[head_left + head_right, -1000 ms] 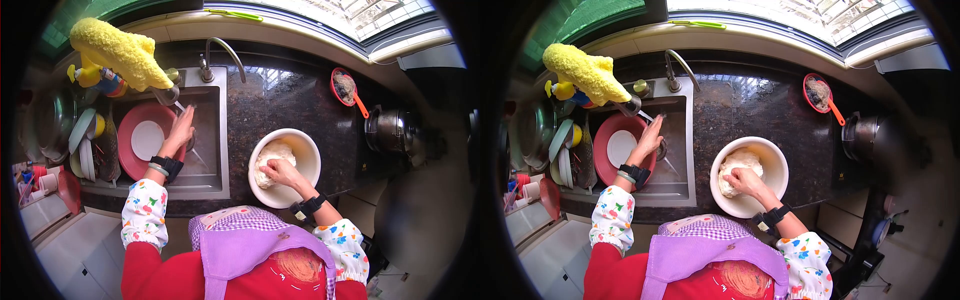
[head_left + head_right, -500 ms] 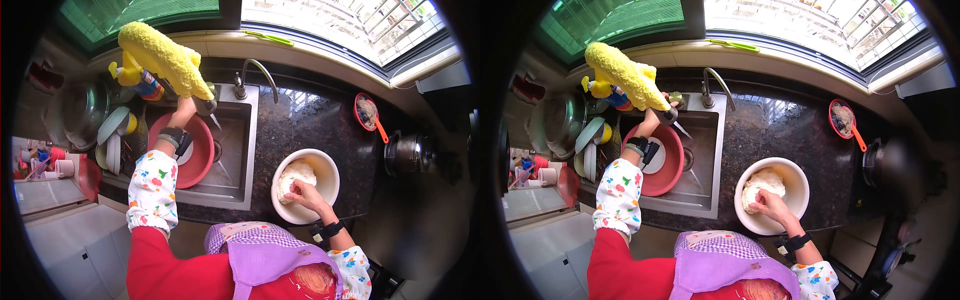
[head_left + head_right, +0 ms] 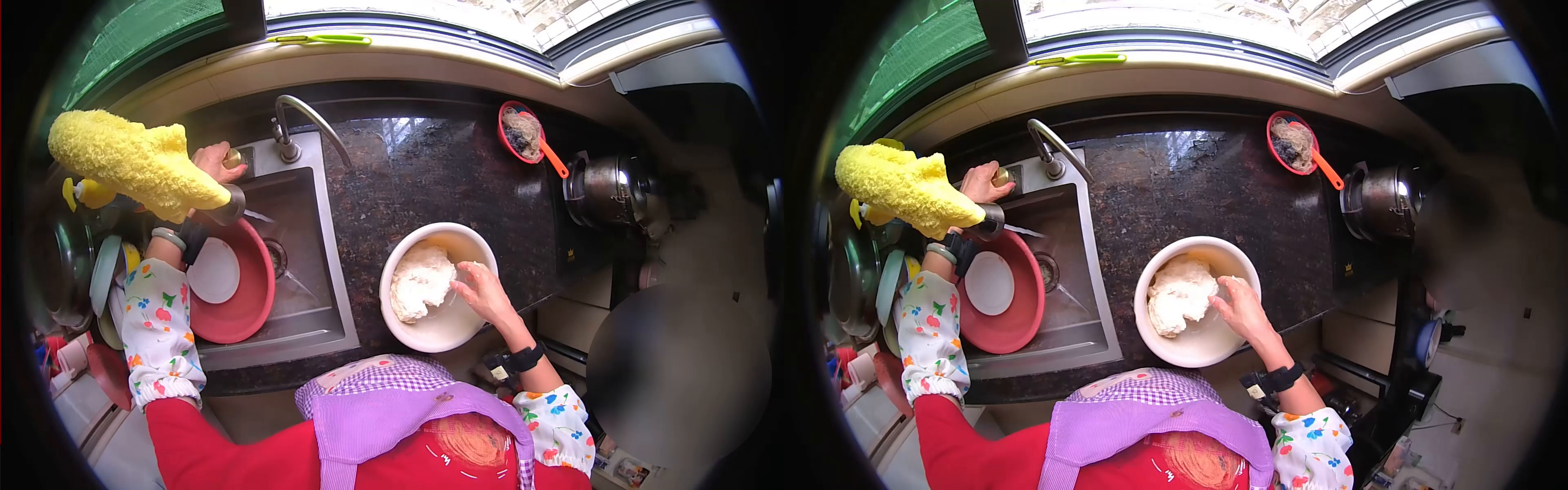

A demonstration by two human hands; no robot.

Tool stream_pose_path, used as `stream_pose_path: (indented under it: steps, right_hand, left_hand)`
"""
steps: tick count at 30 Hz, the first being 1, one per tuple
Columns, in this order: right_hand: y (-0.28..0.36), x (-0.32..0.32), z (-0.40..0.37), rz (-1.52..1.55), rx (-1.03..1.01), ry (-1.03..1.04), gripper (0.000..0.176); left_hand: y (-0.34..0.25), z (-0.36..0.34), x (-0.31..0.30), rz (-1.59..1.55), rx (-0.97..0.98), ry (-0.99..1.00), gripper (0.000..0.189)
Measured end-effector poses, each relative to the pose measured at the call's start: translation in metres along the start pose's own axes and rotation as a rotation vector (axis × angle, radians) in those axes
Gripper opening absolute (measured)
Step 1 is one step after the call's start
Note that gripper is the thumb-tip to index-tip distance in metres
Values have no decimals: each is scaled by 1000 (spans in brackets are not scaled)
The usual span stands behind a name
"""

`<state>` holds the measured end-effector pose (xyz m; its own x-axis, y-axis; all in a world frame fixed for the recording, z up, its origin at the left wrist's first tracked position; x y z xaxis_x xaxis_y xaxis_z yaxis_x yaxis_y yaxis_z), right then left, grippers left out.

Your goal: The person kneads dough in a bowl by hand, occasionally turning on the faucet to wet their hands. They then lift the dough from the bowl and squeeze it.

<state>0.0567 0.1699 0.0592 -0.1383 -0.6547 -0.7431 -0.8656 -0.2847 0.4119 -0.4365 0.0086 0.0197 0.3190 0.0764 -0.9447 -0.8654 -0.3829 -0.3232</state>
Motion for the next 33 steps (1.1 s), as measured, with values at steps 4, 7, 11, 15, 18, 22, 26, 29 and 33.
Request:
stream_pose_path:
  steps: [4,7,11,15,18,22,26,29,33]
  right_hand:
    - [-36,36,31,59,99,93,70]
    - [-36,46,55,125,61,74,59]
    - [-7,45,62,-35,-31,61,64]
    - [-2,52,62,-133,-54,-6,65]
    - [2,54,64,-67,-133,4,67]
    - [6,58,72,11,-189,135,76]
    - [25,52,69,251,-417,278,49]
    - [48,49,45,-200,-440,187,40]
    - [64,49,-1,-589,-693,188,24]
  left_hand:
    - [-4,-1,-6,-18,80,73,39]
    - [6,-29,12,-341,178,-231,49]
    - [3,-113,39,-222,-193,-744,18]
    - [-83,-152,84,-592,-130,-397,25]
    - [-189,-130,98,-878,-110,-112,32]
    - [-274,-87,95,-732,-102,-162,48]
    - [-269,-74,115,-752,-112,-284,48]
    - [-275,-81,108,-796,-130,-323,40]
    - [-283,-93,114,-779,-130,-450,30]
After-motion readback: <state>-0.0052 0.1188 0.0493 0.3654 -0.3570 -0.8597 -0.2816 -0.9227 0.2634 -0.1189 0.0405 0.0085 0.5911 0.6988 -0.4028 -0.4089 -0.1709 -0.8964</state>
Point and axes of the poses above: each hand's wrist, its own z-axis towards the middle knuckle, its own x-axis out of the palm, y = z × x, the point moved 6 cm from there along z, towards the middle knuckle, and after that the axes turned 11 degrees about x, right-handed, at the moved point
